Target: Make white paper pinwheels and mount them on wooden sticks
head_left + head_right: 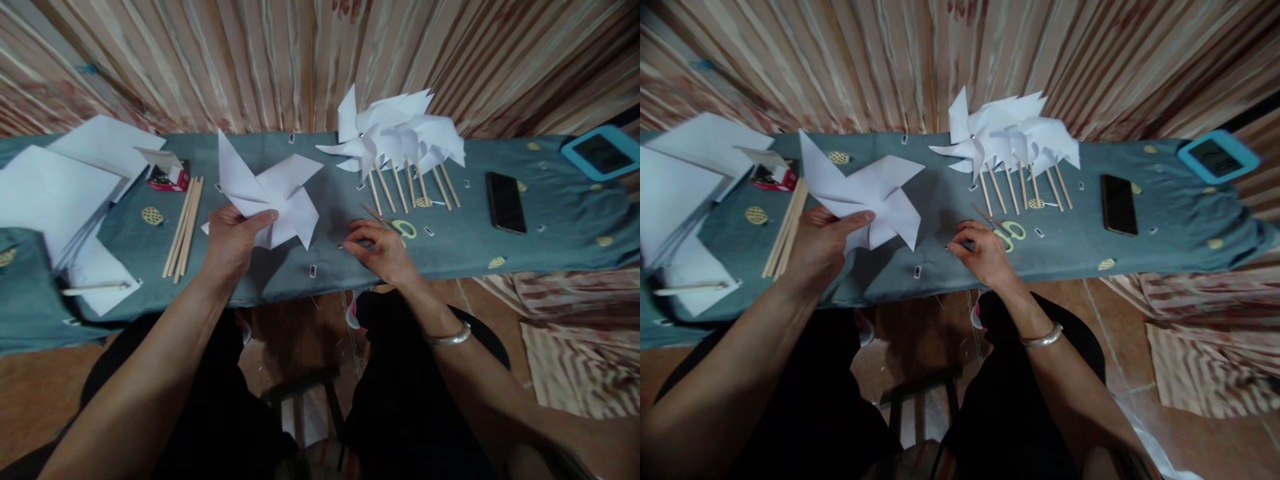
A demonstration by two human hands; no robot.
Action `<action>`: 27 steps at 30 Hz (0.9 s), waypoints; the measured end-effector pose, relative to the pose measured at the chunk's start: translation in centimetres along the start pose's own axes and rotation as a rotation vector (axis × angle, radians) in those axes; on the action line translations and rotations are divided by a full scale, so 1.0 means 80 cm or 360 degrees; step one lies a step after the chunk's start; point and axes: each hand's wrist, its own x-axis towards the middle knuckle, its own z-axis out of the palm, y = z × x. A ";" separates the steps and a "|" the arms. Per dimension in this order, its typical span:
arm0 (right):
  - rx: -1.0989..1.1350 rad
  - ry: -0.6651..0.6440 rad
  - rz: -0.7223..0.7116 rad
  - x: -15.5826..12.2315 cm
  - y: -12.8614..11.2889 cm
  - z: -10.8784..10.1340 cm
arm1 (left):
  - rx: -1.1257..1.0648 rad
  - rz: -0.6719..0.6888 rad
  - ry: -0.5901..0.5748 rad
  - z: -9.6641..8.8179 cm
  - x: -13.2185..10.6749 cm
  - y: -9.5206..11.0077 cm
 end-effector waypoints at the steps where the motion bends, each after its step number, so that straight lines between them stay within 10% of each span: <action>1: -0.0011 -0.0004 -0.0003 0.000 -0.001 0.002 | 0.0006 0.0001 -0.0011 0.000 0.000 -0.001; 27: -0.0295 -0.0052 -0.0200 -0.017 -0.001 -0.018 | -0.0004 0.0048 -0.0035 0.001 0.001 -0.002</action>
